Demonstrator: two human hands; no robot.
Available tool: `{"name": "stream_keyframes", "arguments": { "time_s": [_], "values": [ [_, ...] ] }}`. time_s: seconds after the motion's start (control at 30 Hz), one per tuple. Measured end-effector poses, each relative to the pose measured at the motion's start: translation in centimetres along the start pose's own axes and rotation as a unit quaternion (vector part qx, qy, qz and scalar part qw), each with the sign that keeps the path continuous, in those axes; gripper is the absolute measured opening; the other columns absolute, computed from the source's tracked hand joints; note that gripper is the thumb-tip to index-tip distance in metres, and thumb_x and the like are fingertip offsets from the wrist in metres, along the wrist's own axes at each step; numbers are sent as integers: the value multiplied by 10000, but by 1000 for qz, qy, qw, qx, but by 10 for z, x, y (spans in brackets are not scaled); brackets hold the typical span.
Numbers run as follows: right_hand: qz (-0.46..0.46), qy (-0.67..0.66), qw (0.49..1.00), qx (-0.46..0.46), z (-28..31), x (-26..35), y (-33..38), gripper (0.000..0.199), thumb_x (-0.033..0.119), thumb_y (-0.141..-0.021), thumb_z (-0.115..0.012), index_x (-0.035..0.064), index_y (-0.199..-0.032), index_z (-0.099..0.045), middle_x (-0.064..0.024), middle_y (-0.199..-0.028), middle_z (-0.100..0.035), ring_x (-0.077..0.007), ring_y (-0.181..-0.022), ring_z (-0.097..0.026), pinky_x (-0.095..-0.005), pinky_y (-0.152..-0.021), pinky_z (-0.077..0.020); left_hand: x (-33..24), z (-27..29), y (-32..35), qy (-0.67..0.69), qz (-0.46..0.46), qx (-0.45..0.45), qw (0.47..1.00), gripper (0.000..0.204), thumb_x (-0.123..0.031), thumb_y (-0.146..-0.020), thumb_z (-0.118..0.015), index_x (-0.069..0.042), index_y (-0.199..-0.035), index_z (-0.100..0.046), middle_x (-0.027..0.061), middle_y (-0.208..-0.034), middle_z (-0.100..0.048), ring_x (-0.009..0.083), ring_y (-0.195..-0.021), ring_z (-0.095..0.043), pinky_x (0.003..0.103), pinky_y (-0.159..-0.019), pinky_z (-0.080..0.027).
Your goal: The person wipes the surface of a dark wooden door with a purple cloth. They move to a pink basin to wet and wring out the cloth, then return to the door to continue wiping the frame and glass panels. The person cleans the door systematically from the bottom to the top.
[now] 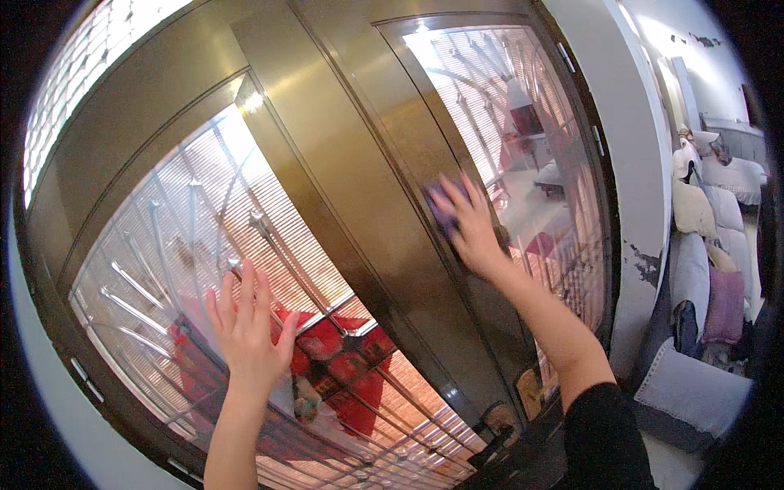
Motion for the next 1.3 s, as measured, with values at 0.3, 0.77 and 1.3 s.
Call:
{"name": "stream_keyframes", "arguments": {
  "time_s": [0.3,0.77,1.3],
  "values": [
    [-107,-38,927,357,2,-25,330,789,-88,-583,-543,113,-1339,-446,-156,-1414,-371,-417,-1298,-328,-468,-1096,-275,2,-2,2,-2,-2,-2,1000,643,-267,-789,-686,-5,-1335,-469,130,-1453,-396,349,-1316,-353,506,-1110,-190],
    [76,31,996,17,-22,128,-22,626,64,-727,-569,141,-1339,-463,-143,-1409,-398,-377,-1308,-339,-561,-1061,-258,14,12,2,86,29,72,993,576,-233,-833,-626,-67,-1359,-459,105,-1471,-366,354,-1343,-314,508,-1103,-208],
    [81,58,977,190,-76,213,-22,541,36,-723,-547,198,-1239,-541,-86,-1349,-464,-359,-1271,-378,-611,-1051,-232,94,98,279,5,215,189,958,478,-109,-780,-632,-42,-1246,-550,165,-1414,-419,387,-1293,-362,507,-1053,-285]
  ]
}}
Point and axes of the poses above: each hand's wrist, its own y-axis away from the middle knuckle, its own z-axis out of the back of the hand, x = y × z, the point moved 7 cm from there along -y, towards the middle knuckle
